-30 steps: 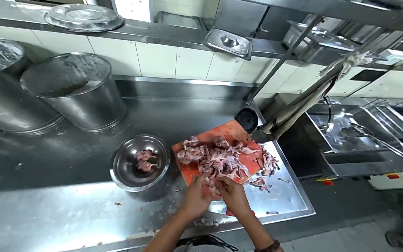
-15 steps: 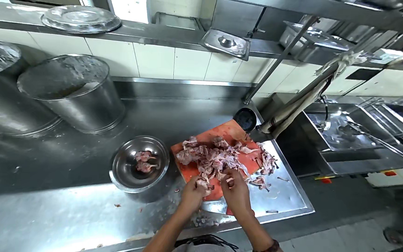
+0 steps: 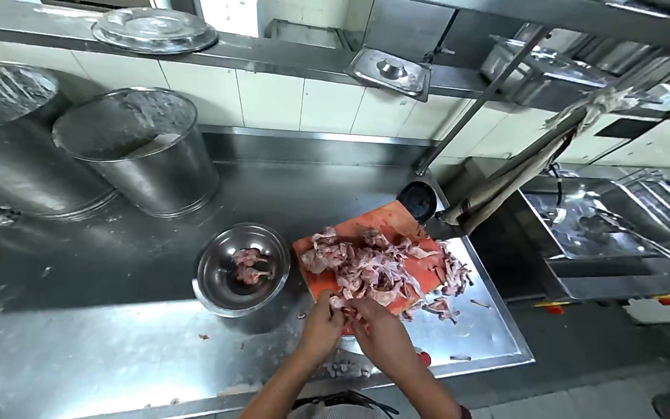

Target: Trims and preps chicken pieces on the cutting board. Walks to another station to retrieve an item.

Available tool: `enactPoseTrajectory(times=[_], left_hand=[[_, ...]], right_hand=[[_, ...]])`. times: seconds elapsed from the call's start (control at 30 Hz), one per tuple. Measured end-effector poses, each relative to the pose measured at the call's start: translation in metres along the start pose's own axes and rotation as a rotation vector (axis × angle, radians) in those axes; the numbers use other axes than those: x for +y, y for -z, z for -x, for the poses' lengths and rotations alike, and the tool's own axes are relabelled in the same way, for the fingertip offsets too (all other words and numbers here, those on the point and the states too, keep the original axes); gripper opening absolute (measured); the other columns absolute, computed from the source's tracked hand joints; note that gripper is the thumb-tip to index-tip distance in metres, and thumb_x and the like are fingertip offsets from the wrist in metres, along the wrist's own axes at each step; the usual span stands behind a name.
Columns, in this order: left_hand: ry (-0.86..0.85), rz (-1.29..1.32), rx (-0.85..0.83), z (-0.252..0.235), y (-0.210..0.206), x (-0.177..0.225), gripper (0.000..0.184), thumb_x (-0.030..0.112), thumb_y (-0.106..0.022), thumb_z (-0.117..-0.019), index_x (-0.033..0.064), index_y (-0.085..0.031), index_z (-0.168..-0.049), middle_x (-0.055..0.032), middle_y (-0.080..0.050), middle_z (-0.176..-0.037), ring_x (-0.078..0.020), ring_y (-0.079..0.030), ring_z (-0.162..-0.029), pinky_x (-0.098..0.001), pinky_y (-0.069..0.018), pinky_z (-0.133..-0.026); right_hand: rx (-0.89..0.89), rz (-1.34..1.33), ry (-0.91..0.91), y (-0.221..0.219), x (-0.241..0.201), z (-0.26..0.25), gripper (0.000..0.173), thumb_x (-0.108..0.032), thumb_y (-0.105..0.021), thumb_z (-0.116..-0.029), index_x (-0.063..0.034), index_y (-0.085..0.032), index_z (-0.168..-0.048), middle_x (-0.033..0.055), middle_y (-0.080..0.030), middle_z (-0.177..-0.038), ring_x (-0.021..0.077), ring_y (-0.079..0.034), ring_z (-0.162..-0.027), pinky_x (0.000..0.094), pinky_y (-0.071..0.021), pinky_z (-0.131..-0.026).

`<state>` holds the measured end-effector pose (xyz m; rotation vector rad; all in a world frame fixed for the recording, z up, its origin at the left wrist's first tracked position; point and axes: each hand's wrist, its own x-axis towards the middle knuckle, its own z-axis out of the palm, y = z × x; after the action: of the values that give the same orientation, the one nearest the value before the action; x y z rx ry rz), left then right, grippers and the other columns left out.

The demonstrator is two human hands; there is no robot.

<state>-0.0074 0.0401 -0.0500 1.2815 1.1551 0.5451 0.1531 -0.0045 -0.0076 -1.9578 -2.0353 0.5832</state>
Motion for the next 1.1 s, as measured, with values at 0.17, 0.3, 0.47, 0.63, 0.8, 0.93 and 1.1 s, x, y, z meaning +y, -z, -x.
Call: enactPoseTrajectory(times=[0.17, 0.3, 0.47, 0.63, 0.8, 0.93, 1.1], left_hand=[[0.192, -0.534, -0.085, 0.010, 0.001, 0.032, 0.045, 0.039, -0.040, -0.1070, 0.0074, -0.055, -0.135, -0.0164, -0.070, -0.114, -0.0335, -0.068, -0.110, -0.0562, -0.0539, -0.095], [0.306, -0.707, -0.166, 0.012, 0.000, 0.040, 0.049, 0.045, -0.037, -0.1064, 0.0080, -0.060, -0.130, -0.0165, -0.069, -0.122, -0.0345, -0.066, -0.117, -0.0583, -0.0530, -0.095], [0.235, -0.753, -0.349, 0.012, 0.012, 0.033, 0.055, 0.051, -0.037, -0.1046, 0.0057, -0.068, -0.112, -0.0181, -0.070, -0.113, -0.0366, -0.067, -0.111, -0.0627, -0.0515, -0.092], [-0.147, -0.556, -0.637, 0.026, 0.048, 0.033, 0.041, 0.043, -0.051, -0.1025, 0.0052, -0.066, -0.100, -0.0130, -0.065, -0.085, -0.0301, -0.066, -0.083, -0.0572, -0.0519, -0.077], [-0.173, -0.239, -0.262, 0.033, 0.064, 0.020, 0.038, 0.041, -0.055, -0.1029, 0.0051, -0.066, -0.112, -0.0085, -0.067, -0.093, -0.0182, -0.065, -0.083, -0.0412, -0.0552, -0.078], [-0.459, -0.369, 0.192, 0.033, 0.049, 0.012, 0.048, 0.046, -0.065, -0.0952, 0.0122, -0.066, -0.130, -0.0085, -0.064, -0.135, -0.0263, -0.054, -0.133, -0.0510, -0.0442, -0.112], [-0.623, -0.456, -0.178, 0.028, 0.037, 0.025, 0.027, 0.025, -0.058, -0.1010, 0.0108, -0.069, -0.121, -0.0050, -0.070, -0.119, -0.0176, -0.064, -0.116, -0.0416, -0.0512, -0.105]], right_hand=[[0.009, 0.310, -0.014, -0.007, -0.017, 0.004, 0.026, -0.021, -0.054, -0.1011, -0.0156, -0.073, -0.119, 0.0105, -0.072, -0.105, 0.0284, -0.074, -0.089, 0.0462, -0.0621, -0.071], [-0.127, 0.436, -0.037, -0.006, -0.029, 0.010, 0.025, -0.013, -0.053, -0.1004, -0.0077, -0.069, -0.118, 0.0161, -0.070, -0.107, 0.0328, -0.073, -0.082, 0.0472, -0.0612, -0.065], [-0.509, 0.406, 0.029, 0.019, -0.033, 0.004, 0.025, -0.005, -0.046, -0.1012, 0.0021, -0.063, -0.119, 0.0250, -0.064, -0.117, 0.0412, -0.070, -0.098, 0.0553, -0.0590, -0.078], [-0.694, -0.055, 0.290, 0.068, -0.005, -0.011, 0.039, -0.028, -0.042, -0.1089, -0.0021, -0.066, -0.093, 0.0147, -0.065, -0.083, 0.0314, -0.065, -0.080, 0.0537, -0.0508, -0.075], [-0.604, -0.447, 0.001, 0.068, 0.008, -0.011, 0.040, -0.034, -0.043, -0.1087, -0.0080, -0.063, -0.086, 0.0018, -0.051, -0.068, 0.0137, -0.048, -0.057, 0.0356, -0.0422, -0.055], [-0.377, -0.165, -0.067, 0.050, -0.011, -0.002, 0.043, -0.035, -0.040, -0.1069, -0.0040, -0.064, -0.089, 0.0126, -0.061, -0.076, 0.0292, -0.063, -0.075, 0.0526, -0.0509, -0.071], [-0.304, 0.160, -0.019, 0.054, -0.049, 0.012, 0.040, -0.035, -0.041, -0.1075, -0.0053, -0.068, -0.103, 0.0159, -0.071, -0.098, 0.0354, -0.072, -0.092, 0.0574, -0.0572, -0.075]])
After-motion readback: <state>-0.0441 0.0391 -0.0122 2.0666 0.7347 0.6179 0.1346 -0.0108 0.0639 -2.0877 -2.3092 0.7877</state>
